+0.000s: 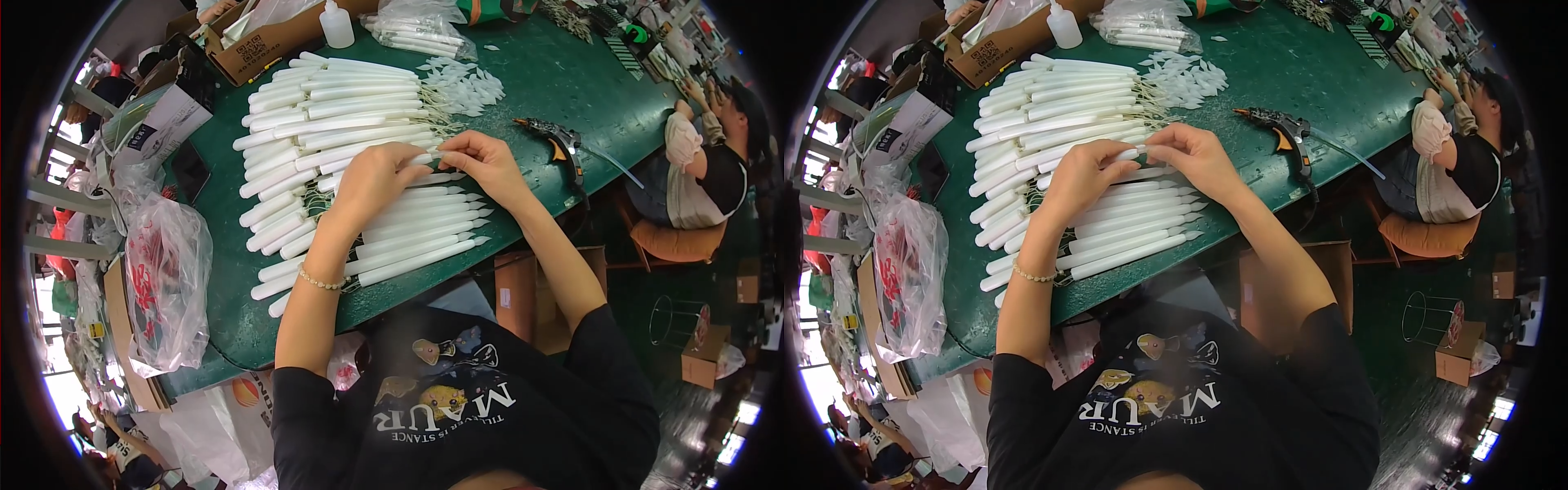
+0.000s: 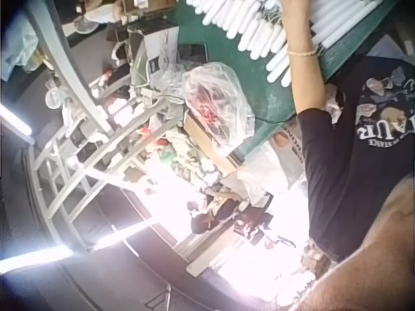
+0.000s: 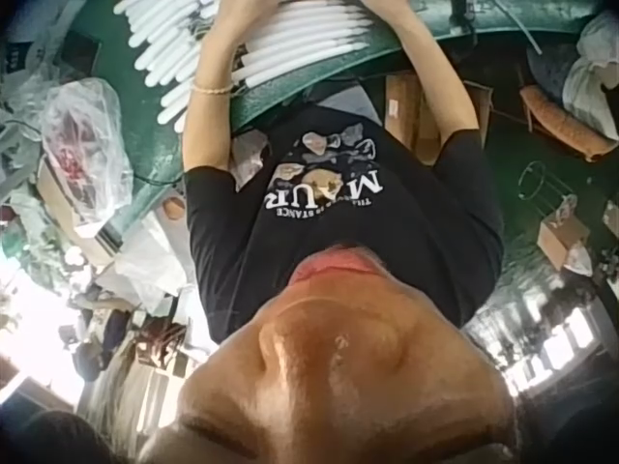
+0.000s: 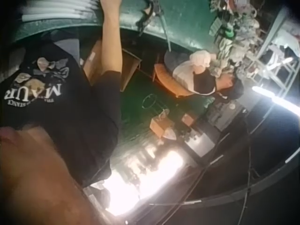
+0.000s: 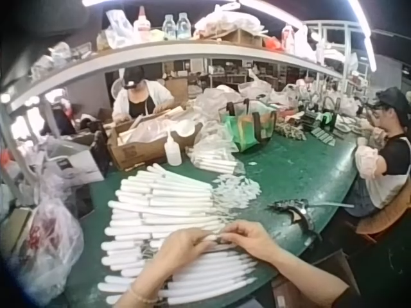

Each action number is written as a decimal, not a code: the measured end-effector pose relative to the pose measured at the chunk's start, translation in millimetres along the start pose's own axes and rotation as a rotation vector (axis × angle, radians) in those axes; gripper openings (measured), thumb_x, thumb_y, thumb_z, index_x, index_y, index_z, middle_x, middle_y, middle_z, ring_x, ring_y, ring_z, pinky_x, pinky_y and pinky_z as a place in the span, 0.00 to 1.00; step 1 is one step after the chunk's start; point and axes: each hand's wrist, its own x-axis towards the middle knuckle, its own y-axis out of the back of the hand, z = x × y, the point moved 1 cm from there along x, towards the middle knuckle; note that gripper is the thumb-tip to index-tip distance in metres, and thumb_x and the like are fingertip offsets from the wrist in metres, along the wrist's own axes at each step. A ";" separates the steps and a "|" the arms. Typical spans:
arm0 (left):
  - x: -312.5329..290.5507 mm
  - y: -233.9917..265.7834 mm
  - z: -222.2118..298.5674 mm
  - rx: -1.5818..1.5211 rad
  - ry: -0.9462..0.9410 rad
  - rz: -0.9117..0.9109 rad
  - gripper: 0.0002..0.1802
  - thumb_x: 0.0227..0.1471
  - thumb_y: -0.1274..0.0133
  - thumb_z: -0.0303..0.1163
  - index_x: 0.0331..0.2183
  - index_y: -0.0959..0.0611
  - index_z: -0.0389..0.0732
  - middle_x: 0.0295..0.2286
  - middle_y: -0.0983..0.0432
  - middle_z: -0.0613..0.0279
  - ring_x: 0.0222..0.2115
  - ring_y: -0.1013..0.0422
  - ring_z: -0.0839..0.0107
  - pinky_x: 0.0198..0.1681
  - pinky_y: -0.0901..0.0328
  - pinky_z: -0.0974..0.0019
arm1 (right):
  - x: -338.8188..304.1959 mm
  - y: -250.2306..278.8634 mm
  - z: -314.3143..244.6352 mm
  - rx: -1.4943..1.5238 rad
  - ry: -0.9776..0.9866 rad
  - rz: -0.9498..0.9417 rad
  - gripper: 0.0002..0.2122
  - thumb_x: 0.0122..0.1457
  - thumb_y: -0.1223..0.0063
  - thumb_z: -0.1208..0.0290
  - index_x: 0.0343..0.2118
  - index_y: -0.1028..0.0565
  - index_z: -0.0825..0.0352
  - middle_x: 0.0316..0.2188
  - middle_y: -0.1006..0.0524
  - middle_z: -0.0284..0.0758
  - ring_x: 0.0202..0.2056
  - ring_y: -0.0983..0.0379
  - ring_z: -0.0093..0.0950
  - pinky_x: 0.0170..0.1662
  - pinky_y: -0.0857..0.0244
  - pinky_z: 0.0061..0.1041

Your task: Assembling green components onto the ends of white tubes and using a glue gun to secure them.

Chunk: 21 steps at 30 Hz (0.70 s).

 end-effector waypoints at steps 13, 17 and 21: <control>3.0 -4.5 -5.0 0.099 -0.049 0.058 0.14 0.43 0.42 0.35 0.34 0.19 0.40 0.29 0.24 0.57 0.28 0.28 0.62 0.32 0.35 0.66 | 0.6 0.3 5.0 -0.056 0.041 0.016 0.06 0.55 0.49 0.77 0.36 0.27 0.71 0.29 0.25 0.31 0.32 0.28 0.18 0.36 0.36 0.15; 0.5 -2.9 -6.7 0.139 -0.069 0.064 0.14 0.43 0.44 0.37 0.33 0.19 0.40 0.28 0.24 0.56 0.28 0.29 0.58 0.32 0.35 0.63 | 2.9 -3.3 7.6 -0.055 0.042 0.000 0.06 0.54 0.49 0.76 0.34 0.26 0.71 0.27 0.24 0.30 0.30 0.29 0.16 0.34 0.37 0.15; 7.6 -11.0 -11.9 0.209 -0.098 0.022 0.14 0.44 0.46 0.41 0.31 0.19 0.42 0.27 0.25 0.55 0.29 0.29 0.54 0.33 0.36 0.58 | 0.9 -0.6 1.7 -0.275 0.099 0.082 0.05 0.53 0.48 0.77 0.31 0.25 0.72 0.24 0.24 0.33 0.28 0.29 0.18 0.34 0.36 0.17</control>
